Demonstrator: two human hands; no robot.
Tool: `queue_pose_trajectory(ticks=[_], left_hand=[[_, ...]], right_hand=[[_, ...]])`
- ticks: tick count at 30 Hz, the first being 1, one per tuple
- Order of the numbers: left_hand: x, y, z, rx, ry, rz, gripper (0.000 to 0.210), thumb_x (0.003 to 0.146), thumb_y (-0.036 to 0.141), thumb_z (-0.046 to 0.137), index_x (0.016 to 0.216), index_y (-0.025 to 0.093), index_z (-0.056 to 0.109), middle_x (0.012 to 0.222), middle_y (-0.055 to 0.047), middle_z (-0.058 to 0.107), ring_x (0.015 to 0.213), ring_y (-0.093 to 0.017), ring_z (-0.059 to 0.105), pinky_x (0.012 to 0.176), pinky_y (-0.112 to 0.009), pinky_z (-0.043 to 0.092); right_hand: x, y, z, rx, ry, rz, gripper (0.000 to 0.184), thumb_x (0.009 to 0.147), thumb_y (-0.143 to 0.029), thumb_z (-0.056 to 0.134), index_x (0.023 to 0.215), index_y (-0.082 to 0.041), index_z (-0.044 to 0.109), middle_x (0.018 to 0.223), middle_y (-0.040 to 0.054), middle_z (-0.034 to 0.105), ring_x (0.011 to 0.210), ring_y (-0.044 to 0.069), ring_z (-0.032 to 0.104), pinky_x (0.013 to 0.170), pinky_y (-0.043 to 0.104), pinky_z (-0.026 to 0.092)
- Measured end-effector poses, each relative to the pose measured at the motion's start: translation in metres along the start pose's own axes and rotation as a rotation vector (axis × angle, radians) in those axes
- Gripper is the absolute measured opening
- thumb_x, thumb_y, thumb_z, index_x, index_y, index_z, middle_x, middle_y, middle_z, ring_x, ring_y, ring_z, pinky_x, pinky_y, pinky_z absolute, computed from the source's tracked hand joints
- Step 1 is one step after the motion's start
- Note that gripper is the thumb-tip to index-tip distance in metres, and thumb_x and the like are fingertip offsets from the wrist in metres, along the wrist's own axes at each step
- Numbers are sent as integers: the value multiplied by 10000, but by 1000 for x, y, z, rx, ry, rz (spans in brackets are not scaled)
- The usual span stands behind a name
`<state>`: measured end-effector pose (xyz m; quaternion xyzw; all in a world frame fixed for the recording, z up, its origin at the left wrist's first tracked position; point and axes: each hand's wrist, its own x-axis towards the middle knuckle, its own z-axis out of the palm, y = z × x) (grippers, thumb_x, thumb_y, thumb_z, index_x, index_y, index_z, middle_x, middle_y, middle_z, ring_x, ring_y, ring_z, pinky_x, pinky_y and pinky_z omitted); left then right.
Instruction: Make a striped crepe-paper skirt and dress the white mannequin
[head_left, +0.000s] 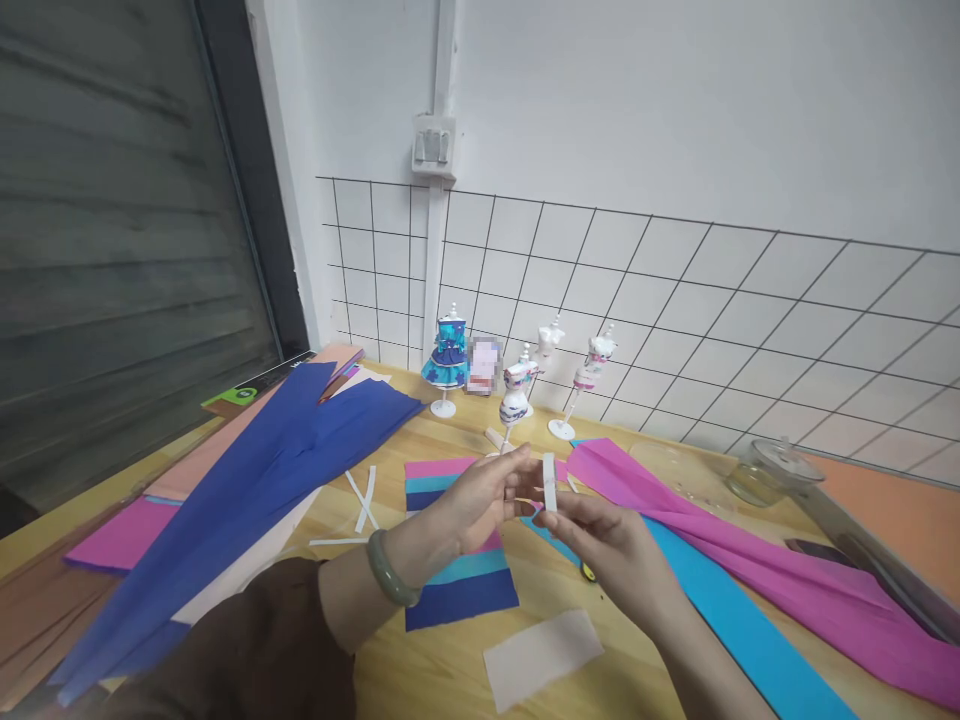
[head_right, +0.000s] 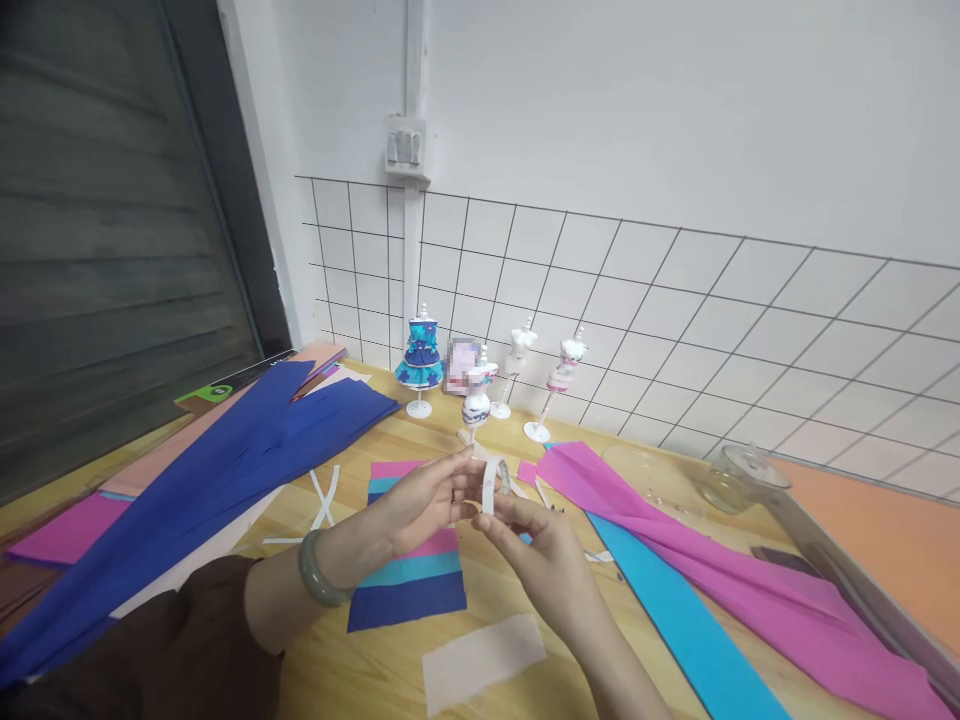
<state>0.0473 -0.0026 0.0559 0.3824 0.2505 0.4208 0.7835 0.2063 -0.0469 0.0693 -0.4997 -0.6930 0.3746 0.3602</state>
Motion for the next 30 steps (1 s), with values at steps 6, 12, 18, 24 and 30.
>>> queue_pose_trajectory(ticks=[6, 12, 18, 24, 30], left_hand=[[-2, -4, 3, 132, -169, 14, 286, 672, 331, 718, 831, 103, 655, 876, -95, 634, 838, -175, 588, 828, -338, 405], [5, -4, -2, -48, -25, -14, 184, 669, 262, 687, 713, 128, 569, 695, -23, 568, 690, -134, 559, 694, -293, 428], [5, -5, 0, -18, 16, -2, 253, 713, 354, 664, 759, 116, 595, 731, -46, 577, 703, -130, 550, 685, -275, 421], [-1, -5, 4, 121, -151, 26, 278, 750, 353, 635, 891, 113, 646, 807, -68, 594, 736, -136, 559, 754, -312, 429], [3, -7, 1, 499, 80, 191, 298, 769, 426, 584, 760, 129, 610, 754, -42, 584, 726, -135, 530, 693, -269, 399]], right_hand=[[3, 9, -1, 117, 98, 53, 341, 759, -487, 618, 889, -199, 745, 681, 31, 689, 697, 197, 618, 638, 284, 491], [4, 6, 1, 7, -104, -39, 330, 771, -383, 639, 1072, -260, 688, 927, 38, 714, 862, 217, 629, 760, 329, 500], [5, 11, 3, 168, -23, 79, 387, 738, -412, 669, 1074, -221, 684, 858, 52, 724, 822, 222, 652, 791, 365, 517], [7, 9, -1, 333, 32, 113, 394, 689, -466, 701, 990, -212, 707, 907, 78, 730, 881, 246, 660, 859, 380, 494], [6, 10, -15, 73, 21, 24, 339, 805, -507, 553, 926, -223, 694, 824, 39, 678, 835, 213, 618, 774, 319, 496]])
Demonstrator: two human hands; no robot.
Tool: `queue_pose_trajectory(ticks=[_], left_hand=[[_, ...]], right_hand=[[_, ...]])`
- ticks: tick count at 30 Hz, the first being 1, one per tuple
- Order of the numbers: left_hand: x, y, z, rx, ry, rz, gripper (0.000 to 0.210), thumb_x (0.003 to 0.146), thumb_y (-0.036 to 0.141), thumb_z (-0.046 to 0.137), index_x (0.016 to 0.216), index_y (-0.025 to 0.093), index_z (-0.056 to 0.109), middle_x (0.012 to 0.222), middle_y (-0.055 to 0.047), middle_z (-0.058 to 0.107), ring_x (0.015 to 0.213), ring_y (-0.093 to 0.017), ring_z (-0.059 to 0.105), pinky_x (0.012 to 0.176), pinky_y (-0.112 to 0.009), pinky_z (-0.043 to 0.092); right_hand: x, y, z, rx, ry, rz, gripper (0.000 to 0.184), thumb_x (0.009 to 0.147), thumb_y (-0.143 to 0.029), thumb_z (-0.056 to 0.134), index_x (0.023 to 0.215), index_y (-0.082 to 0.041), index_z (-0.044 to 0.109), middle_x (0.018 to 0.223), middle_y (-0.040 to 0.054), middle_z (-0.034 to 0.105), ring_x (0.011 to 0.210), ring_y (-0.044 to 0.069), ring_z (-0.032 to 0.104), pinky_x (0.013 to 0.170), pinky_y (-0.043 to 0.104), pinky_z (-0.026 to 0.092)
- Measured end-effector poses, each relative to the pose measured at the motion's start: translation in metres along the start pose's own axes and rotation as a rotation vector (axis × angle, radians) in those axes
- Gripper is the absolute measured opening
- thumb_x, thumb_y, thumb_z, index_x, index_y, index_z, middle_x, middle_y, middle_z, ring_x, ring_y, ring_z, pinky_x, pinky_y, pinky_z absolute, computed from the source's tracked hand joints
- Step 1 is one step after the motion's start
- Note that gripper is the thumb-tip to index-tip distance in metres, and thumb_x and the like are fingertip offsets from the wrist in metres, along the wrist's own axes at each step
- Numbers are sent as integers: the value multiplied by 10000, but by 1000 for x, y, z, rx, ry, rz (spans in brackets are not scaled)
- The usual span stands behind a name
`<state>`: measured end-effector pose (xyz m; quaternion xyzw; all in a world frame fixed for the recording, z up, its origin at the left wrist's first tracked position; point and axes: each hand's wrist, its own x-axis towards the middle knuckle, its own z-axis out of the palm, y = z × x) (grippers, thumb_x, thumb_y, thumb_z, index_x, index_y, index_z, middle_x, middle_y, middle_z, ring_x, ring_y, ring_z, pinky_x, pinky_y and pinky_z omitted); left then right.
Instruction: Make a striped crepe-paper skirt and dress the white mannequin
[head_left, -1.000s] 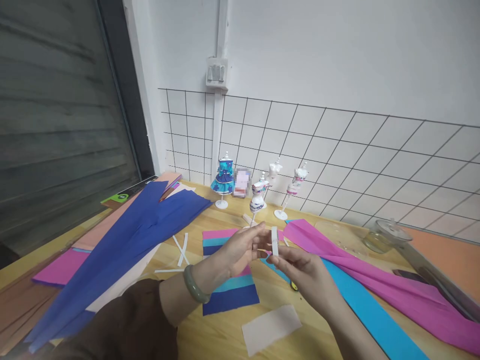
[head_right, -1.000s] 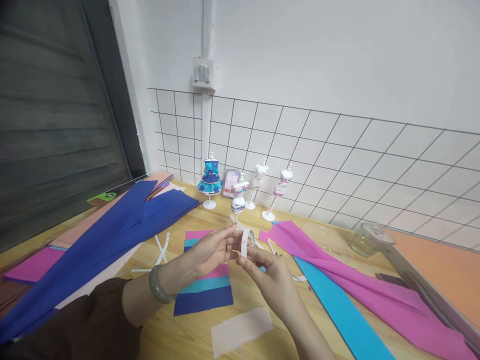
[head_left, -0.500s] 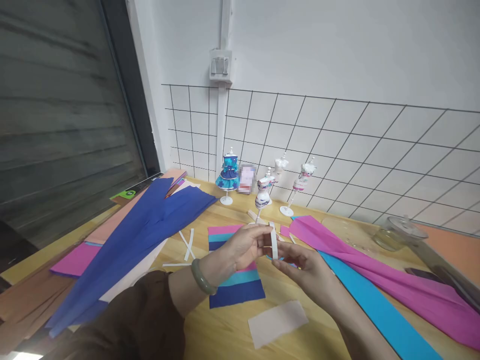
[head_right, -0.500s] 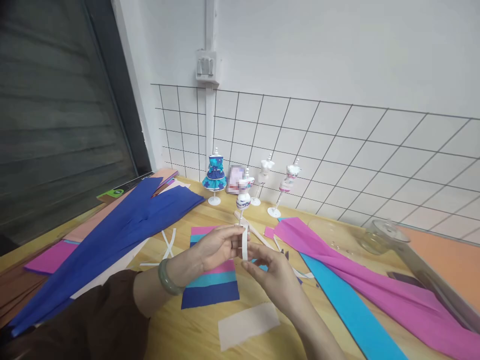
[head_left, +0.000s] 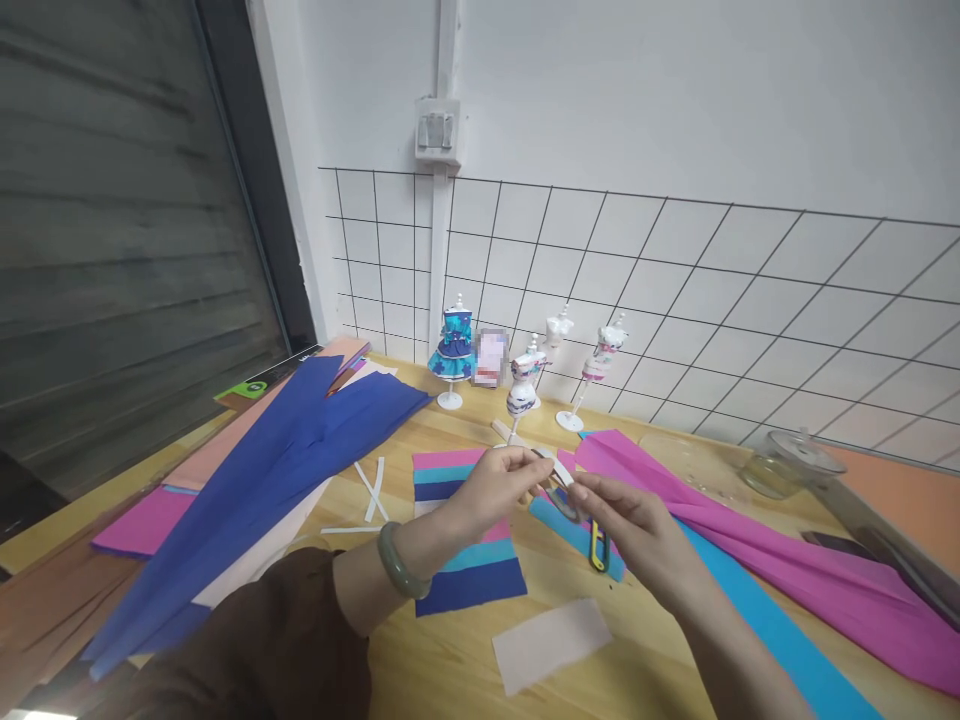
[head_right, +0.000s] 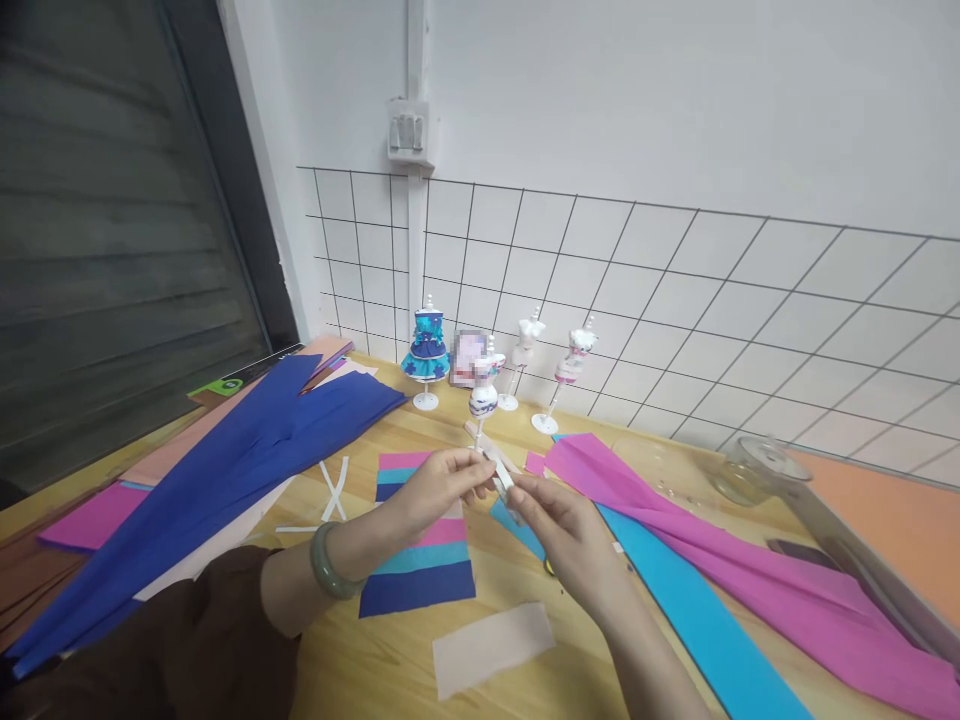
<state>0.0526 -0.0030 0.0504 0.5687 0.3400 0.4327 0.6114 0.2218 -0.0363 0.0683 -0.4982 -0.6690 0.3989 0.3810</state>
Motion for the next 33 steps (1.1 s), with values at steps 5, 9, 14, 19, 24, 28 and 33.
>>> queue_pose_trajectory(ticks=[5, 9, 14, 19, 24, 28, 33], left_hand=[[-5, 2, 3, 373, 318, 294, 192, 773, 364, 580, 738, 177, 553, 776, -13, 563, 797, -145, 496, 772, -266, 372], [-8, 6, 4, 293, 0, 213, 175, 799, 312, 528, 822, 170, 626, 864, -39, 625, 885, -170, 536, 826, -279, 375], [-5, 3, 1, 31, -300, -49, 204, 787, 303, 522, 723, 138, 623, 595, -16, 589, 637, -127, 529, 674, -264, 396], [-5, -2, 1, -36, -325, -105, 199, 754, 285, 555, 670, 122, 632, 676, -49, 638, 624, -107, 521, 610, -242, 373], [-4, 3, 5, -54, -156, -104, 162, 711, 244, 563, 629, 122, 630, 631, -40, 631, 577, -92, 490, 607, -238, 382], [-3, 3, 6, -3, -74, -95, 151, 722, 248, 545, 678, 130, 627, 630, -29, 629, 579, -97, 504, 605, -238, 380], [-1, -9, 6, 77, -115, 18, 177, 748, 261, 524, 686, 137, 634, 718, -35, 642, 747, -133, 581, 761, -264, 411]], right_hand=[[-4, -4, -15, -110, 31, -20, 378, 851, -522, 468, 716, -197, 604, 701, 22, 569, 716, 178, 554, 639, 267, 473], [-6, -7, -17, -83, -99, -28, 348, 883, -481, 441, 760, -200, 605, 758, 19, 576, 742, 159, 546, 683, 260, 465], [0, 2, -12, 78, -95, -38, 230, 840, -424, 554, 820, -198, 587, 728, 10, 601, 696, 142, 569, 636, 257, 472], [6, 15, -10, 36, 34, -88, 235, 796, -431, 607, 792, -196, 594, 753, 33, 628, 715, 172, 610, 643, 304, 511], [2, 12, -9, -408, 228, -405, 173, 846, -349, 552, 852, -225, 673, 953, 82, 666, 938, 235, 614, 790, 382, 512], [-3, 7, -3, -683, 239, -621, 173, 859, -262, 536, 960, -217, 668, 975, 94, 688, 895, 231, 636, 740, 381, 527], [-2, 12, 1, -920, 270, -782, 174, 866, -170, 498, 933, -193, 657, 958, 93, 710, 829, 217, 657, 749, 390, 499]])
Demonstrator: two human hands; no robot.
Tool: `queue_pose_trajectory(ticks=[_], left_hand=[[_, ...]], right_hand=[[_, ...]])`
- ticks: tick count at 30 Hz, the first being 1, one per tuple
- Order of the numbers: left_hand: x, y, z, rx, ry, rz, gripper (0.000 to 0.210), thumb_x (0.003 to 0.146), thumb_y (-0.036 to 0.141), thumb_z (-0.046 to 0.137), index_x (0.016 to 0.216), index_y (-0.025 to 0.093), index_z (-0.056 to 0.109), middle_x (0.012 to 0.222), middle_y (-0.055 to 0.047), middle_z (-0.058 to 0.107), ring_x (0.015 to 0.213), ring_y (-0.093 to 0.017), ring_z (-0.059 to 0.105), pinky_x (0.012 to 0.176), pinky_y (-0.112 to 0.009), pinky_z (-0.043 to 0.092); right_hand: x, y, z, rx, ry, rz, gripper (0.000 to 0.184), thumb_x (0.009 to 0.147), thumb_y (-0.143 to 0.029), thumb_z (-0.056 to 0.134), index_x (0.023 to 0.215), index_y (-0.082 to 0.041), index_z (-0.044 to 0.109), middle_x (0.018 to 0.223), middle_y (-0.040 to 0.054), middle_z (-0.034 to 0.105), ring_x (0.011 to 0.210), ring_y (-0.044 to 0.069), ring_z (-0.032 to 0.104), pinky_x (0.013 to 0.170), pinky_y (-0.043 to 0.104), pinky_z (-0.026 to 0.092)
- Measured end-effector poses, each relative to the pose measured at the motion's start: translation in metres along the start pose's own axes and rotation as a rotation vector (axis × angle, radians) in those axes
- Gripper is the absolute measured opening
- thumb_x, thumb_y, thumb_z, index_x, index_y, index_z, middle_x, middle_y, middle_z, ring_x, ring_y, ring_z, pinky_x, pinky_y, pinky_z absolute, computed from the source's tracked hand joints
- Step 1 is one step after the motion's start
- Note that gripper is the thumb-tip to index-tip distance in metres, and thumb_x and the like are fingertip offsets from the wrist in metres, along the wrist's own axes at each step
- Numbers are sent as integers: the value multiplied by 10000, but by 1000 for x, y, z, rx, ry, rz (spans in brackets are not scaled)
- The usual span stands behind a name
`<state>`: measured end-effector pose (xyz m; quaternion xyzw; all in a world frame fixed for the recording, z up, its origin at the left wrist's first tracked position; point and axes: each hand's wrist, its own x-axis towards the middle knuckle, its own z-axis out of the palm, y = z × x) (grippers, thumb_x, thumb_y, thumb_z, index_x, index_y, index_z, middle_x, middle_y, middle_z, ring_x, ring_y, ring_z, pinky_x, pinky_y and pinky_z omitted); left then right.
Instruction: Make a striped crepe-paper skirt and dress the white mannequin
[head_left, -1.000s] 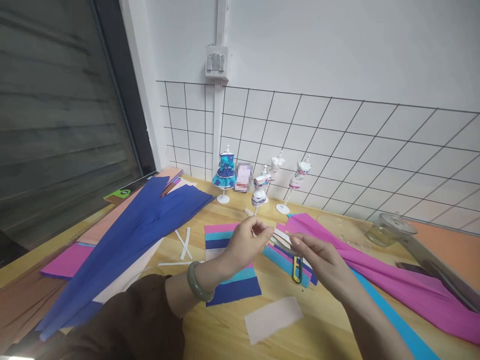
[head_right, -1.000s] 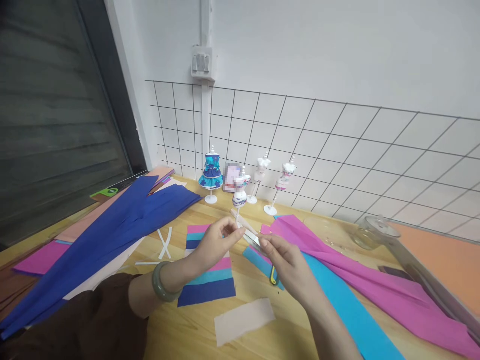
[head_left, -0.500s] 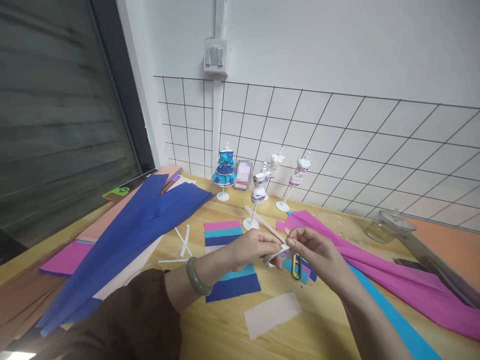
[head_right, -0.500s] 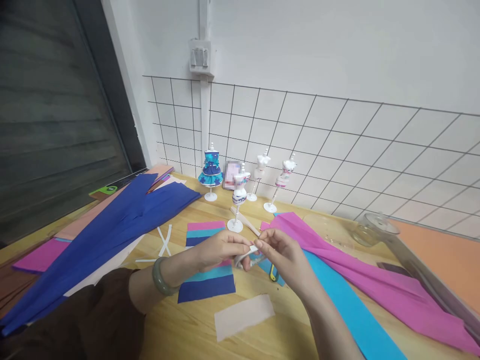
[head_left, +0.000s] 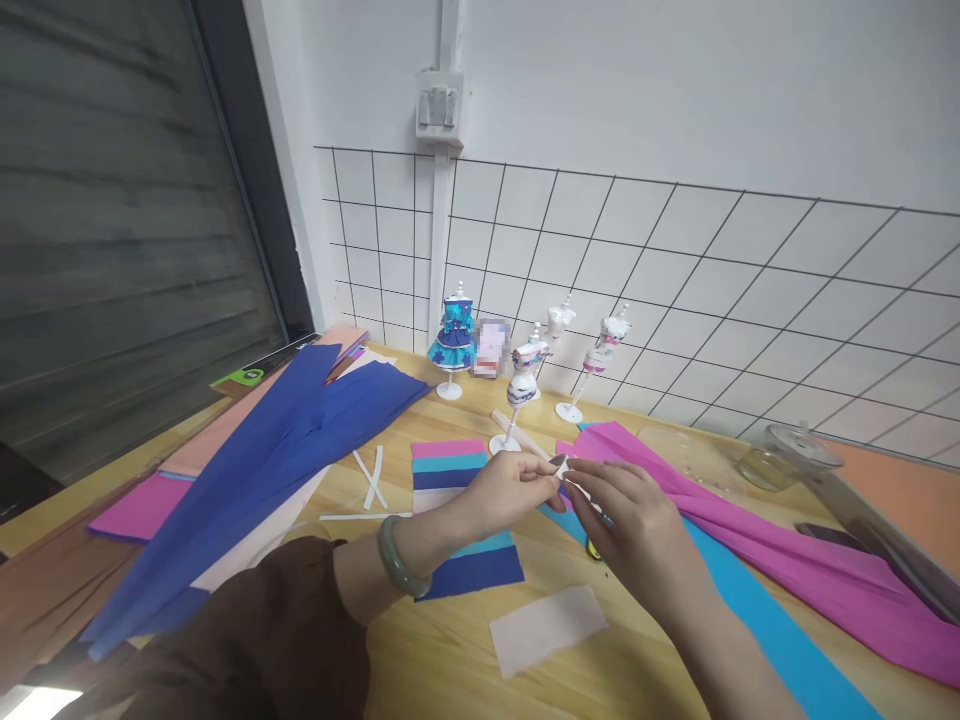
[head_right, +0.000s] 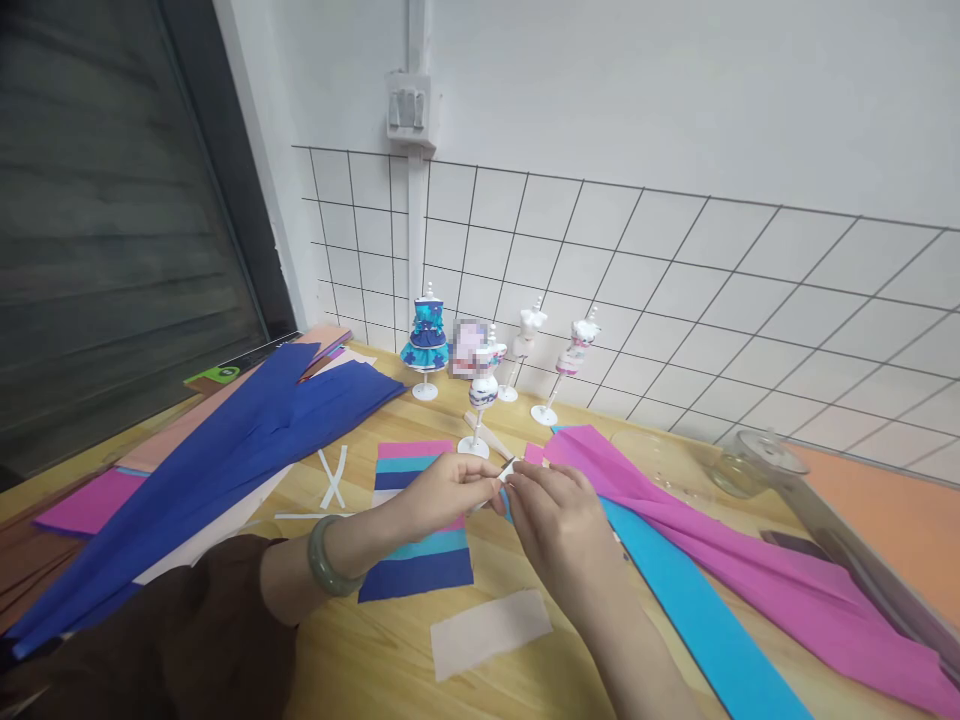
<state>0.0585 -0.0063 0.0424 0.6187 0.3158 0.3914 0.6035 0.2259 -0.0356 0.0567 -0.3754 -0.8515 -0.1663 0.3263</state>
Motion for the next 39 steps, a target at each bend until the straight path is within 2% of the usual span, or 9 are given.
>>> queue_pose_trajectory(ticks=[4, 7, 11, 15, 19, 23, 26, 29, 39], left_hand=[[0, -6, 0, 33, -2, -34, 150, 736, 233, 522, 696, 142, 634, 711, -22, 630, 732, -127, 573, 727, -256, 405], [0, -5, 0, 33, -1, -54, 111, 712, 213, 541, 681, 148, 625, 649, -2, 604, 690, -116, 562, 698, -245, 396], [-1, -1, 1, 24, 17, -105, 73, 690, 207, 559, 720, 155, 600, 633, 0, 615, 640, -108, 546, 644, -239, 378], [0, 1, 2, -8, 0, -157, 112, 655, 194, 599, 742, 161, 536, 656, -18, 644, 586, -98, 516, 576, -226, 341], [-2, 0, 4, -11, -79, -137, 161, 645, 166, 615, 779, 161, 526, 653, -15, 638, 592, -99, 531, 570, -219, 329], [-4, 2, 8, -65, -124, -139, 195, 697, 278, 639, 773, 158, 506, 627, -7, 614, 554, -88, 512, 581, -229, 359], [-6, 4, 10, -72, -122, -169, 318, 705, 438, 639, 753, 150, 513, 642, -17, 612, 542, -90, 509, 569, -237, 373], [-6, 2, 10, -34, -137, -160, 390, 688, 515, 633, 722, 137, 544, 704, -42, 629, 643, -126, 566, 625, -254, 409], [-7, -11, 7, 190, -231, -97, 284, 717, 416, 604, 694, 133, 595, 685, -13, 594, 610, -94, 483, 569, -218, 345]], right_hand=[[-1, 2, 4, -75, -6, -57, 174, 858, -117, 484, 913, -176, 639, 934, 91, 715, 786, 207, 655, 811, 423, 472], [-1, 0, 4, -28, 9, -22, 149, 852, -131, 497, 897, -176, 632, 910, 90, 717, 802, 215, 657, 808, 422, 484], [-1, -1, 0, 152, -40, 228, 170, 873, -235, 474, 928, -204, 631, 960, 89, 710, 870, 234, 658, 671, 355, 526], [1, 0, -6, 328, -121, 496, 214, 879, -324, 452, 933, -215, 628, 982, 77, 705, 765, 211, 667, 518, 290, 495], [3, 5, -12, 404, -97, 635, 238, 868, -384, 471, 905, -215, 634, 944, 71, 703, 858, 235, 655, 621, 308, 503], [2, 10, -17, 542, -73, 697, 234, 866, -407, 489, 897, -219, 624, 930, 56, 694, 920, 227, 634, 776, 334, 490], [2, 10, -21, 652, -49, 738, 237, 858, -423, 508, 885, -216, 620, 874, 53, 689, 901, 223, 633, 744, 323, 501], [4, 8, -26, 692, 1, 761, 225, 850, -417, 527, 864, -218, 632, 855, 54, 689, 895, 222, 635, 705, 306, 511], [5, 11, -37, 673, 120, 758, 206, 845, -387, 558, 859, -209, 661, 887, 60, 697, 857, 198, 650, 767, 317, 539]])
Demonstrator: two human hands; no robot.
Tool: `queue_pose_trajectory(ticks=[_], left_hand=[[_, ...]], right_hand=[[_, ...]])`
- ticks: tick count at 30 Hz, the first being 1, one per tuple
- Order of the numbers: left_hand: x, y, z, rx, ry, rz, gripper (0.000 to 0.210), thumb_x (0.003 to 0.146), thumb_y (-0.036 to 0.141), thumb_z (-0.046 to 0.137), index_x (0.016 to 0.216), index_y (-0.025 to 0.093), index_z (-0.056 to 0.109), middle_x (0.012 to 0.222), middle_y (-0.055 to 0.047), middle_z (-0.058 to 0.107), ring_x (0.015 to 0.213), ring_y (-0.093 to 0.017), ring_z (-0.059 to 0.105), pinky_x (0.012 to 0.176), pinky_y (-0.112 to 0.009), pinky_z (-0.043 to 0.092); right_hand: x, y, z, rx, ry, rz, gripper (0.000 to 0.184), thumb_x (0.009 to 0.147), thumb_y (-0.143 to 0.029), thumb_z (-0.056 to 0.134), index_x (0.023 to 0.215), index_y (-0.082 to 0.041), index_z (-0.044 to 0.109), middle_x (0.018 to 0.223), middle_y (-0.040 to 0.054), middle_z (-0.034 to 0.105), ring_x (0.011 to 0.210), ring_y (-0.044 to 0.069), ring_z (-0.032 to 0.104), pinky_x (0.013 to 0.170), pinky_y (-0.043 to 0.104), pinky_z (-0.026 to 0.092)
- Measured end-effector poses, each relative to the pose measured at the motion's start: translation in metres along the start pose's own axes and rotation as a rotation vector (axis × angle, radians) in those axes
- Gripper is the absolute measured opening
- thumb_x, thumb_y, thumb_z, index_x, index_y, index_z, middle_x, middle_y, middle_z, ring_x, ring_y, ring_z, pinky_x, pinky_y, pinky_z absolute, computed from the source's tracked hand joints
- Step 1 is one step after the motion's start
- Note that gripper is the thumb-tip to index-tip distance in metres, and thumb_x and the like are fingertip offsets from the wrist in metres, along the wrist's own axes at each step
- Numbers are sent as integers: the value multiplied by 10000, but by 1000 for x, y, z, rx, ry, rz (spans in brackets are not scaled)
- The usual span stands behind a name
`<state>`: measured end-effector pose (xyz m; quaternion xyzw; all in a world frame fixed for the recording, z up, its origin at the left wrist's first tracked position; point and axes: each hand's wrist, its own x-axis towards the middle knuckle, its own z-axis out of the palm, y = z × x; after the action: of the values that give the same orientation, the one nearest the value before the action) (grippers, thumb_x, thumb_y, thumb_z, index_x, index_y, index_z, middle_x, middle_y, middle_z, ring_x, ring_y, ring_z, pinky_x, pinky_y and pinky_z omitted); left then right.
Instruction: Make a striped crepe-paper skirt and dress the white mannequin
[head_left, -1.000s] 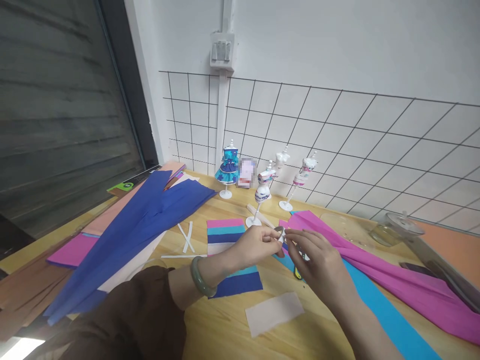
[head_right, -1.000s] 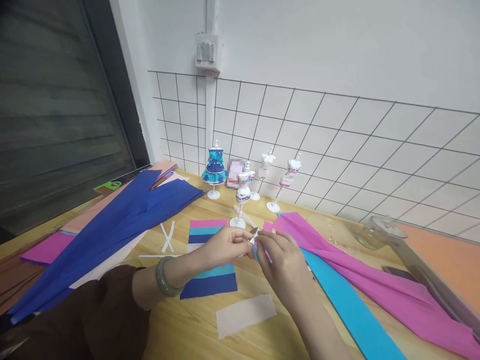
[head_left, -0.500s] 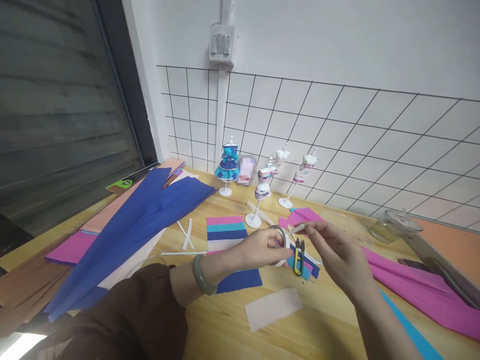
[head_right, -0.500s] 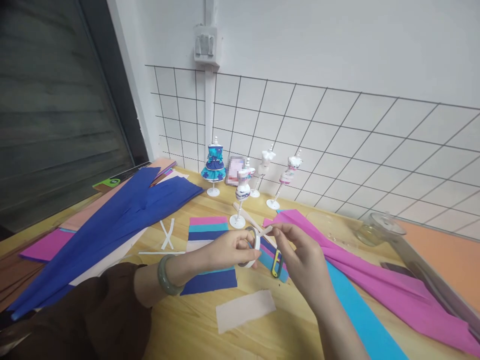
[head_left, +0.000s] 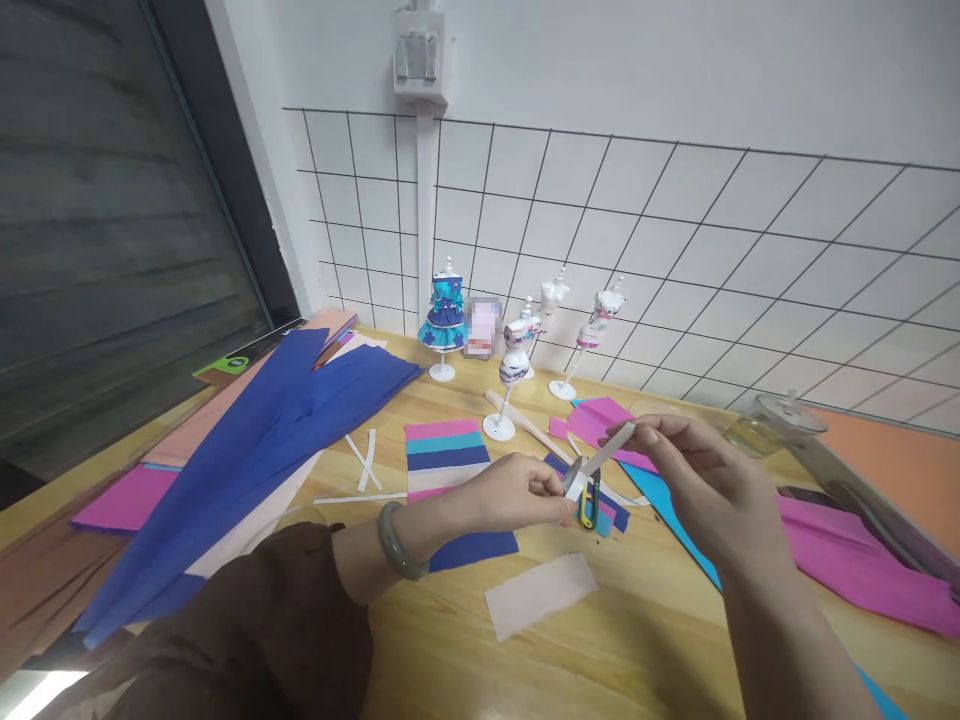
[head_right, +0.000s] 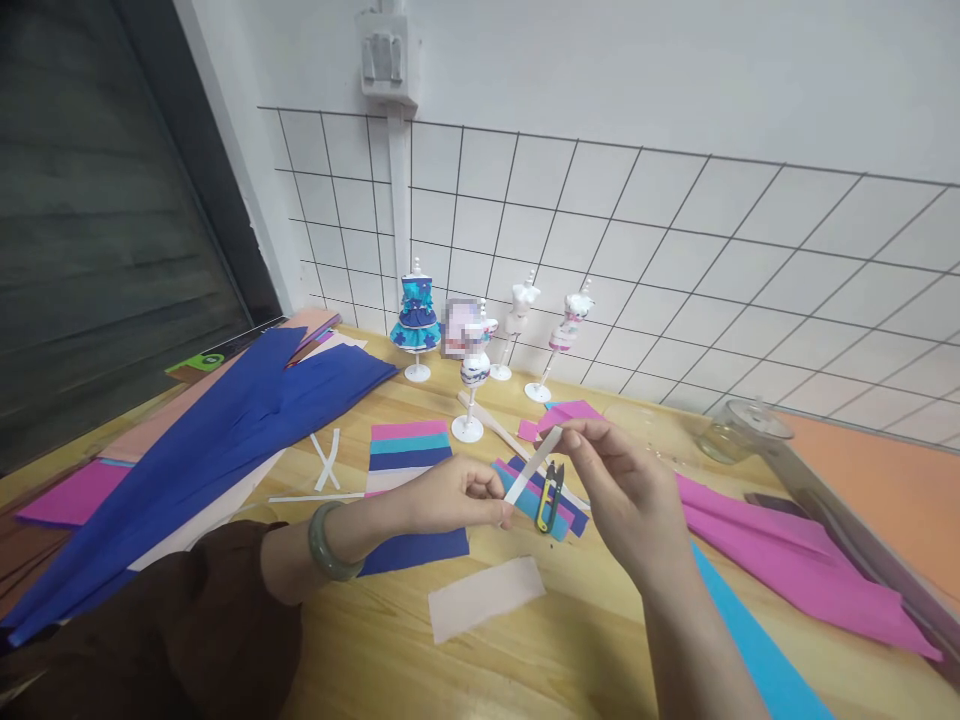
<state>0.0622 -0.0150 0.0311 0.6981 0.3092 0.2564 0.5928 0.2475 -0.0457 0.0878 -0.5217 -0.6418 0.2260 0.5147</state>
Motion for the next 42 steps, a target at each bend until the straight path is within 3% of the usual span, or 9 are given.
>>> queue_pose_trajectory(ticks=[7, 13, 18, 22, 26, 32, 42], left_hand=[[-1, -5, 3, 221, -21, -15, 287, 720, 424, 581, 666, 141, 582, 619, 27, 474, 566, -76, 394, 497, -203, 283], [-4, 2, 1, 195, -116, -31, 336, 691, 477, 626, 734, 143, 629, 672, 12, 556, 596, -87, 455, 534, -210, 322], [-1, -2, 2, 136, -25, -74, 435, 653, 561, 639, 754, 138, 633, 700, -19, 605, 652, -127, 533, 584, -233, 384], [3, -5, 4, 9, 107, -50, 550, 633, 521, 694, 1018, 155, 553, 777, -33, 636, 709, -145, 579, 654, -262, 431], [4, -2, 4, -214, 43, -45, 669, 672, 432, 709, 1231, 189, 433, 794, -39, 653, 743, -156, 619, 712, -298, 462], [5, 0, 5, -311, -40, -92, 434, 650, 340, 744, 1005, 133, 603, 727, -51, 650, 673, -160, 639, 675, -306, 492], [7, -6, 3, -204, -70, -60, 384, 682, 393, 704, 947, 124, 630, 675, -27, 624, 556, -104, 574, 549, -236, 471]], right_hand=[[1, -2, -5, 79, 20, 5, 166, 842, -362, 580, 812, -214, 649, 859, 33, 695, 852, 177, 648, 784, 301, 531], [0, -2, -5, 94, -20, -23, 145, 845, -347, 584, 850, -225, 663, 839, 17, 694, 824, 149, 644, 765, 263, 523], [-3, -7, -5, 52, -42, -44, 139, 863, -322, 562, 836, -218, 649, 785, 14, 671, 847, 158, 643, 768, 264, 517], [-6, -10, -3, 49, -74, -67, 139, 864, -313, 555, 847, -208, 645, 808, 30, 667, 835, 167, 636, 740, 278, 519], [-9, -12, 0, 25, -138, -87, 144, 880, -294, 527, 874, -207, 641, 880, 46, 670, 841, 169, 628, 724, 286, 514], [-12, -15, 3, 47, -141, -105, 132, 878, -286, 533, 847, -206, 633, 869, 38, 668, 841, 166, 624, 750, 293, 505], [-5, -8, -1, 71, 24, -70, 106, 848, -286, 586, 830, -210, 657, 795, 11, 666, 769, 130, 615, 732, 256, 506]])
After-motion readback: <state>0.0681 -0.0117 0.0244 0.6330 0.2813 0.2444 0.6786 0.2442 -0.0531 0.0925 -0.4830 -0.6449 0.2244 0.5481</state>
